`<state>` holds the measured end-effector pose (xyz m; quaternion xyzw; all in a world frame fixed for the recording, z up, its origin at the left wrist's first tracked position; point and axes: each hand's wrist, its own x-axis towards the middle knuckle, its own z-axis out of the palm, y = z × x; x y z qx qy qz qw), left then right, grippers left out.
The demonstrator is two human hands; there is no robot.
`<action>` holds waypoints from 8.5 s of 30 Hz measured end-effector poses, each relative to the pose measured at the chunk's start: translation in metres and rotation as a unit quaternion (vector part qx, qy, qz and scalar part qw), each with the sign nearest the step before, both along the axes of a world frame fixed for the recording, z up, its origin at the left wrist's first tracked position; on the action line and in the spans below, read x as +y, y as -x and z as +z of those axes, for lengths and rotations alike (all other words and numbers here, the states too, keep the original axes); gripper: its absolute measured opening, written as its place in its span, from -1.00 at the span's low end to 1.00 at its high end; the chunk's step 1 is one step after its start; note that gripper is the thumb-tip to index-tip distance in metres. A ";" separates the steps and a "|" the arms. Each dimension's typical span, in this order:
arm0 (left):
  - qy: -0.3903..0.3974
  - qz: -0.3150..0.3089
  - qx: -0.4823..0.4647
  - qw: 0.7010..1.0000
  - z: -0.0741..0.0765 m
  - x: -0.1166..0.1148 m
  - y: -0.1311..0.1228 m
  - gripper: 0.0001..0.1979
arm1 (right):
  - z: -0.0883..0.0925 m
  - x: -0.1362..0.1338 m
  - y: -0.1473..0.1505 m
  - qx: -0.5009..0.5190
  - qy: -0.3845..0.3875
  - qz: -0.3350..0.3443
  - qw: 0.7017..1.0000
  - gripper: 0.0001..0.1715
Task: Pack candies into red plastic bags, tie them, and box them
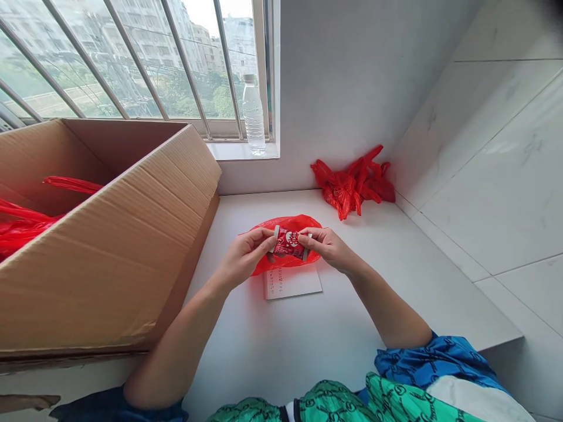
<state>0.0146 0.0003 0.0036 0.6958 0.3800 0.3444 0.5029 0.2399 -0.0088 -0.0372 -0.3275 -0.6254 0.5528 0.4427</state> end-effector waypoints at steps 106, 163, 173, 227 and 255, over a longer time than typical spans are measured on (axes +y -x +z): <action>-0.225 0.135 0.520 0.813 -0.032 0.015 0.009 -0.32 | -0.014 0.026 0.002 -0.574 -0.108 -0.130 0.801 -0.71; -0.205 0.077 0.088 0.972 -0.002 -0.002 0.006 -0.79 | 0.019 -0.001 0.010 -0.055 -0.010 0.043 0.998 -0.61; -0.159 0.082 0.115 0.977 -0.005 -0.001 0.005 -0.69 | 0.007 0.007 0.015 0.014 0.051 -0.012 0.999 -0.64; -0.098 0.253 -0.340 0.901 0.051 0.021 0.013 -0.72 | 0.057 0.022 -0.042 0.354 -0.080 -0.168 0.917 -0.76; 0.174 -0.050 -0.185 0.966 -0.008 0.016 -0.013 -0.61 | 0.030 0.014 0.015 0.069 -0.066 -0.008 0.995 -0.68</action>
